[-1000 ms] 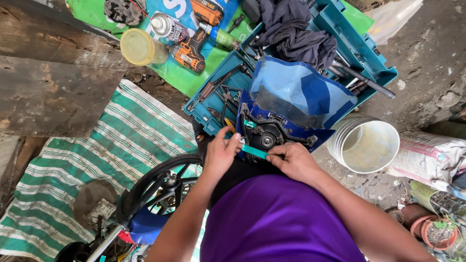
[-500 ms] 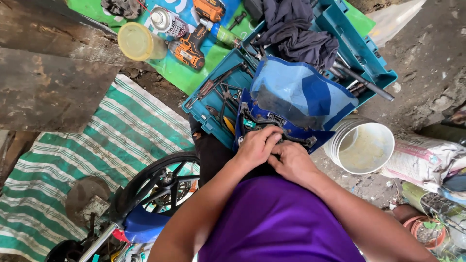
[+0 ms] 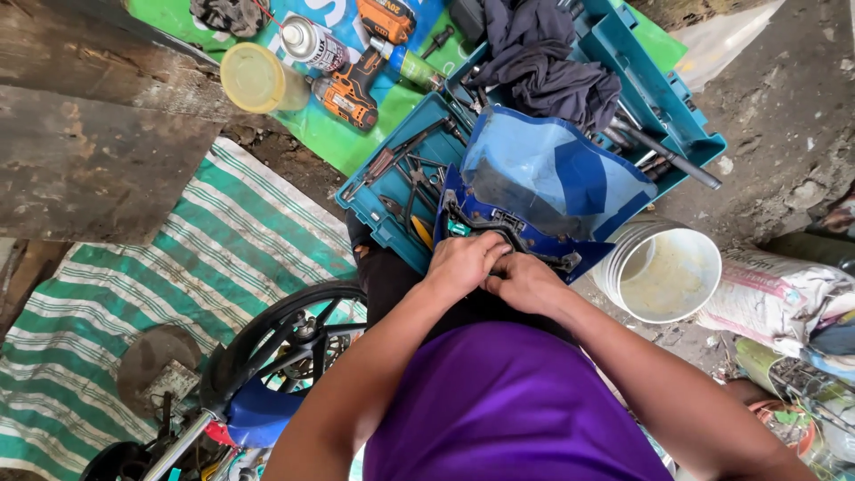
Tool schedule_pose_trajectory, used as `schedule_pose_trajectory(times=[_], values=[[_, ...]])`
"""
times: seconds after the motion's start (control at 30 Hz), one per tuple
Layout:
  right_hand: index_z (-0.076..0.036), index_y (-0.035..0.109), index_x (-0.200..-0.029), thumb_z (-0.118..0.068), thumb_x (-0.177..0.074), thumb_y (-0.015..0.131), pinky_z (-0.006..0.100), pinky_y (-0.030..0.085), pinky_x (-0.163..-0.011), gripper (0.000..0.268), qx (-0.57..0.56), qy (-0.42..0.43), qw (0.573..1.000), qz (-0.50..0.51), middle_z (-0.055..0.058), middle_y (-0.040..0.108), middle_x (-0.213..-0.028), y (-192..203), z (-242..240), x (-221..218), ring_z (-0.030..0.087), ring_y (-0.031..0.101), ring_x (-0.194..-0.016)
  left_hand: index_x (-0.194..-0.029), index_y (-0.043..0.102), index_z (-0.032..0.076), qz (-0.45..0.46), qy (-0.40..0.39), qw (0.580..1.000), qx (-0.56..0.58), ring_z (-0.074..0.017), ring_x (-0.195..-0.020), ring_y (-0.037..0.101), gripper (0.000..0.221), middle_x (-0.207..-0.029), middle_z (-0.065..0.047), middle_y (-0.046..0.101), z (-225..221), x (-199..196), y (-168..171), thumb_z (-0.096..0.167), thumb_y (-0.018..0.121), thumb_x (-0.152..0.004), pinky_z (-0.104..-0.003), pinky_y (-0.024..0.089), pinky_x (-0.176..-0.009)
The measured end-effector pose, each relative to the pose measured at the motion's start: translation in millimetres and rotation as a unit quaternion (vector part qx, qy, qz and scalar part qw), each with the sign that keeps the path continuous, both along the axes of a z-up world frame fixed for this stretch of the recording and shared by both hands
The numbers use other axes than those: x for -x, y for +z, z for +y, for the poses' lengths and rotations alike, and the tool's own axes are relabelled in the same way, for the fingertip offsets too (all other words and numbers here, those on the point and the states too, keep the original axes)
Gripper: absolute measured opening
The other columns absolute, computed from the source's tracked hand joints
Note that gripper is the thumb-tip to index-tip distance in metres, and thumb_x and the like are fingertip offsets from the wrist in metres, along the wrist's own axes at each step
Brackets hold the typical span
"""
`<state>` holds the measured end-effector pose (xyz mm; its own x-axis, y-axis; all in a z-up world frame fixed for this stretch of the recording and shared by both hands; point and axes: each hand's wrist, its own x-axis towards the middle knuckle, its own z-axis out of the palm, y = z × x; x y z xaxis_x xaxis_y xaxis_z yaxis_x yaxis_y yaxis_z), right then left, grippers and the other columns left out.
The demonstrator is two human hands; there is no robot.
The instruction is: Repairing or assembling a motorcycle headlight fairing assembly, including internal component adjustment and wiring.
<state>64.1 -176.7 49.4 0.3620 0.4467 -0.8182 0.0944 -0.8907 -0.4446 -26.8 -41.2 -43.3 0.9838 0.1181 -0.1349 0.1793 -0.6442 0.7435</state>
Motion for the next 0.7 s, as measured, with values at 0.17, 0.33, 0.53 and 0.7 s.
schedule_pose_trajectory(times=[0.17,0.33,0.53,0.7], values=[[-0.015,0.089,-0.095,-0.035,-0.096,0.069,0.052,0.060,-0.081,0.028,-0.060,-0.026,0.998,-0.012,0.019,0.083,-0.084,14.5,21.5,3.5,0.044,0.079,-0.100,-0.118,0.071,0.037,0.063,0.027,0.996,-0.054,-0.0311,-0.088,0.084,0.028,-0.084,0.000,0.085,25.8,-13.9,-3.8,0.057,0.053,-0.110,-0.050,0.067,-0.082],[-0.015,0.087,-0.102,-0.038,-0.099,0.064,0.060,0.061,-0.089,0.033,-0.134,-0.016,0.987,-0.088,0.021,0.082,-0.091,47.0,60.2,22.3,0.049,0.076,-0.106,-0.120,0.067,0.042,0.074,0.078,0.978,-0.178,-0.0226,-0.088,0.084,0.030,-0.085,0.007,0.084,101.9,-31.9,-4.5,0.063,0.046,-0.112,-0.046,0.068,-0.082],[-0.018,0.070,-0.082,-0.005,-0.092,0.059,0.047,0.045,-0.067,0.020,-0.544,0.179,0.810,-0.124,0.001,0.063,-0.074,108.5,49.8,23.1,0.028,0.059,-0.073,-0.136,0.064,0.021,0.248,0.231,0.918,-0.208,-0.0582,-0.090,0.073,0.034,-0.090,-0.026,0.078,225.1,16.4,-9.0,0.046,0.052,-0.115,-0.067,0.051,-0.073],[-0.030,0.071,-0.129,-0.044,-0.106,0.052,0.051,0.052,-0.073,0.033,-0.039,0.265,0.832,-0.487,-0.002,0.073,-0.096,-85.9,-16.5,-52.4,0.028,0.074,-0.096,-0.133,0.075,0.029,0.121,0.315,0.937,0.085,-0.0360,-0.105,0.080,0.027,-0.091,-0.010,0.082,169.1,27.2,24.6,0.036,0.067,-0.107,-0.051,0.060,-0.098]])
